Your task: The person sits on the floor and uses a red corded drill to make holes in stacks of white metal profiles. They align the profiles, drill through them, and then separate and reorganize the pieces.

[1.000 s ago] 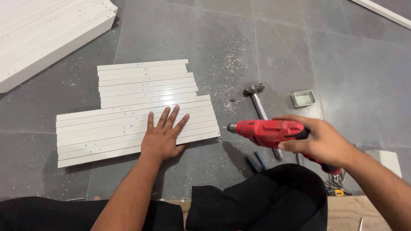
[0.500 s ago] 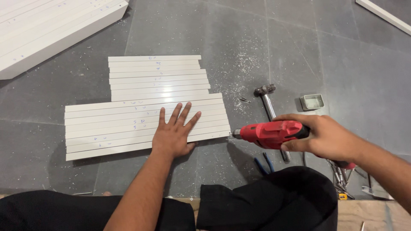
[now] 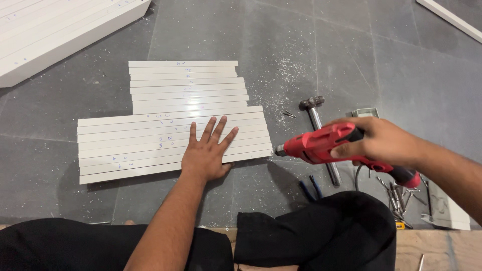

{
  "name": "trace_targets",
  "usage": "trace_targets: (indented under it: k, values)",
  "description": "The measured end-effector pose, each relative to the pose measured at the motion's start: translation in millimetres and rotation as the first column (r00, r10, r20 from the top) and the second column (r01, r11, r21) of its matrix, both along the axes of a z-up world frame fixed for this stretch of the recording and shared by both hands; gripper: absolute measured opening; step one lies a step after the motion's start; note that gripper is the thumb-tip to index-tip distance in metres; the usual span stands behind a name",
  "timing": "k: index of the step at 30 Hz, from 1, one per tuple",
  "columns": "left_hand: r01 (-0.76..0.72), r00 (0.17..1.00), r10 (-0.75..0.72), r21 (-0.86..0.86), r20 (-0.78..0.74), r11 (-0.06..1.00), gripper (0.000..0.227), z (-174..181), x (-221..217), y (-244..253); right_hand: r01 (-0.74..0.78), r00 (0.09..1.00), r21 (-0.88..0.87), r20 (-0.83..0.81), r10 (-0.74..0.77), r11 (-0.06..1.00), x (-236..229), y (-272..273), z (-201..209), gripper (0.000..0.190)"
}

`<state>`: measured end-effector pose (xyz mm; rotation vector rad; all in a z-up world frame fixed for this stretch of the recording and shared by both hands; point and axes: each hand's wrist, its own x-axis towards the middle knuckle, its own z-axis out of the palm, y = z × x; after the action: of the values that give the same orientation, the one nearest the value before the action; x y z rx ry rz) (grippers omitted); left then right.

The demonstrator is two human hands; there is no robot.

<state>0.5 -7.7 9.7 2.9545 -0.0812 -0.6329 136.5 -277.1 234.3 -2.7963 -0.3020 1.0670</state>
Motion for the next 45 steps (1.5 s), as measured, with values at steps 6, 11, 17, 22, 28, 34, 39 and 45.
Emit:
trace_targets:
  k: [6, 11, 17, 22, 28, 34, 39, 45]
  values:
    - [0.007, 1.000, -0.007, 0.014, -0.009, 1.000, 0.097, 2, 1, -1, 0.314, 0.947, 0.069, -0.095, -0.307, 0.947, 19, -6, -8, 0.065]
    - [0.006, 1.000, -0.006, 0.012, -0.028, 1.000, 0.094, 4, 2, 0, 0.482, 0.871, 0.022, -0.113, -0.477, 0.876, 25, -3, -6, 0.062]
    - [0.005, 1.000, -0.005, 0.024, -0.028, 1.000, 0.095, 3, 1, -2, 0.476, 0.861, 0.014, -0.210, -0.463, 0.879, 41, 2, -9, 0.052]
    - [0.004, 1.000, -0.003, 0.019, -0.029, 1.000, 0.097, 6, 2, -2, 0.460, 0.856, -0.047, -0.243, -0.457, 0.887, 58, 8, -10, 0.061]
    - [0.008, 0.999, -0.007, 0.028, -0.037, 1.000, 0.096, 7, 1, -1, -0.165, 0.984, -0.184, -0.093, 0.150, 0.969, 20, 24, 5, 0.086]
    - [0.005, 0.999, -0.004, 0.034, -0.036, 0.999, 0.096, 9, 3, -2, -0.258, 0.966, -0.175, -0.065, 0.250, 0.950, 6, 47, 19, 0.080]
    - [0.006, 0.999, -0.004, 0.029, -0.043, 1.000, 0.094, 10, 1, -2, -0.146, 0.986, -0.143, -0.097, 0.133, 0.979, 13, 45, 16, 0.074]
    - [0.016, 0.998, -0.013, 0.041, -0.057, 0.999, 0.093, 11, 2, -2, -0.116, 0.991, -0.180, -0.081, 0.103, 0.977, 9, 39, 14, 0.077]
